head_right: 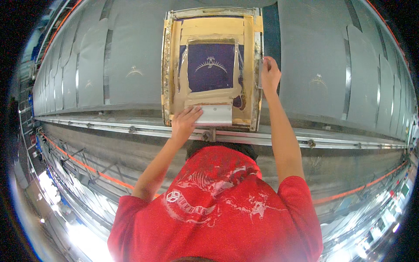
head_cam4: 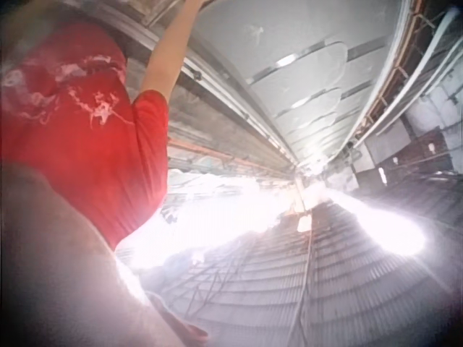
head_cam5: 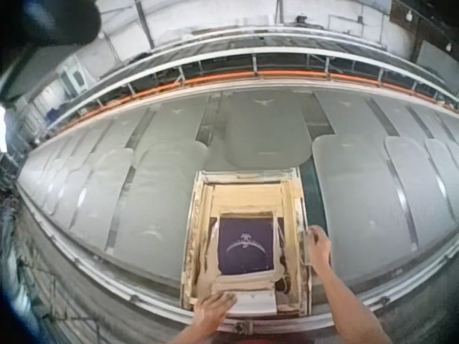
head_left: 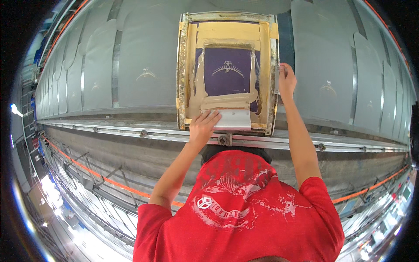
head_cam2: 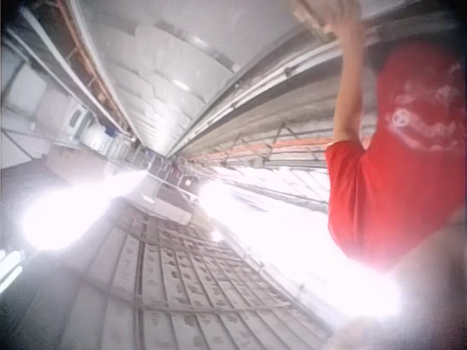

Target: The person uses a squeegee to spread ink across a screen-printing frame and pulls it down to transfer the design onto fabric laid on a conveyor. The person repeats the squeegee strokes multiple times to ensure even ink coverage.

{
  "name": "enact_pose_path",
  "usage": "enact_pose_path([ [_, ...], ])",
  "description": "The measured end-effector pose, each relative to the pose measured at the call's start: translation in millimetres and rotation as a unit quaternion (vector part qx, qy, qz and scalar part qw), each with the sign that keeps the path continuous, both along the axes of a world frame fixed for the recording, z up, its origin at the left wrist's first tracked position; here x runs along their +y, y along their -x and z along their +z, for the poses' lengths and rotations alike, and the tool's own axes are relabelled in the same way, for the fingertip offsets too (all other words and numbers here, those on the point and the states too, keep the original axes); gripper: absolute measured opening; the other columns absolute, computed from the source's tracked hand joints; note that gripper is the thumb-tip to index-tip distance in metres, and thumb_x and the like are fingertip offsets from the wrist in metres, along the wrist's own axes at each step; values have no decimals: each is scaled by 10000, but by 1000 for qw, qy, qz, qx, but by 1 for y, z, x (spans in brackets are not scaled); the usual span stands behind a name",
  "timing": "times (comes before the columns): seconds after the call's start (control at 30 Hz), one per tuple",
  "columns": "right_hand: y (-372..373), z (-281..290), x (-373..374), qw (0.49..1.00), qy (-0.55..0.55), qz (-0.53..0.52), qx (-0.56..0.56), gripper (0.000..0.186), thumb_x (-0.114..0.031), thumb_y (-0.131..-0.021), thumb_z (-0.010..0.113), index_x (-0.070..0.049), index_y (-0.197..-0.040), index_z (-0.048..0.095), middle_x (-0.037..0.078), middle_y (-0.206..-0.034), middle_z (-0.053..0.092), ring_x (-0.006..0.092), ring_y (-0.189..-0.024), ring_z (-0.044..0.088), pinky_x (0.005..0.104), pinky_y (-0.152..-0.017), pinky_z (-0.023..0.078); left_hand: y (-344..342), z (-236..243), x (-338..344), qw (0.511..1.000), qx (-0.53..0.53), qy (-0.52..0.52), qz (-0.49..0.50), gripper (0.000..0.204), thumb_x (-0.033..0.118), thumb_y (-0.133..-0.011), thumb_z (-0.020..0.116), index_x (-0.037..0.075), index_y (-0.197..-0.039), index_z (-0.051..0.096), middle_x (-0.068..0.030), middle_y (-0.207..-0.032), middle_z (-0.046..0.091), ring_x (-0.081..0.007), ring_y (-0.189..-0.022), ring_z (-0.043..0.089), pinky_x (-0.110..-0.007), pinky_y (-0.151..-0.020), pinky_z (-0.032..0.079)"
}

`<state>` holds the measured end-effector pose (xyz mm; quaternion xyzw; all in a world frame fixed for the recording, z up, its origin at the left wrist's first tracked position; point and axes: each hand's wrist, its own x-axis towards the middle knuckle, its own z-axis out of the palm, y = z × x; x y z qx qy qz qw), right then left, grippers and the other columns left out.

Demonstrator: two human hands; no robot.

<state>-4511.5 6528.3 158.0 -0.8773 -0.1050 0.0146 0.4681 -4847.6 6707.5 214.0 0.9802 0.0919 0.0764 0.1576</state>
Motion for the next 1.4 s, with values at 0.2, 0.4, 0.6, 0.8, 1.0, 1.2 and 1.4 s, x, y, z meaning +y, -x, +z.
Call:
enact_pose_path([
  [0.2,-6,20,-10,992,106,26,70,227,-282,-992,617,-152,-1153,709,149,-869,686,277,-777,659,407,-705,511,-18,-10,6,1000,11,-4,-14,545,65,-697,739,210,-1220,702,19,-1315,677,-234,-1189,641,-420,-934,499],
  [0.4,-15,85,15,911,237,232,-244,449,-473,-914,683,-153,-1227,708,137,-1246,645,301,-1159,579,458,-905,521,-137,-3,79,999,-32,-17,-2,517,81,-745,721,244,-1236,707,-12,-1154,737,-222,-1000,711,-399,-836,552],
  [0.6,-40,80,93,893,218,380,-102,449,-340,-797,778,-71,-1150,708,133,-1133,665,327,-1139,595,440,-979,497,-228,22,134,991,100,64,55,460,149,-792,703,329,-1215,725,-66,-962,756,-283,-823,714,-401,-753,575],
  [0.8,34,52,56,921,147,351,-88,395,-121,-769,759,-36,-1149,690,135,-1186,646,344,-1151,584,433,-993,495,-167,6,95,995,87,35,46,461,81,-762,681,274,-1175,747,-58,-1032,754,-291,-890,714,-430,-817,557],
  [1.0,120,52,2,909,169,380,-30,456,-167,-788,770,-49,-1213,653,104,-1303,599,316,-1223,561,433,-1028,491,-80,-1,50,998,-15,54,-10,405,46,-760,657,194,-1124,759,-20,-1158,738,-227,-1046,698,-427,-915,533],
  [1.2,28,62,51,920,135,352,-113,415,-176,-812,746,-42,-1197,671,138,-1244,642,342,-1164,598,436,-1018,493,-163,7,104,997,39,65,15,425,115,-793,700,241,-1197,733,-50,-1139,741,-247,-940,726,-397,-811,583],
  [1.4,-28,53,89,926,155,337,-77,375,-155,-784,754,-31,-1134,699,149,-1191,669,346,-1145,607,442,-1004,496,-229,12,128,991,101,51,70,345,192,-822,692,301,-1142,758,-66,-969,760,-283,-868,725,-396,-792,574],
])
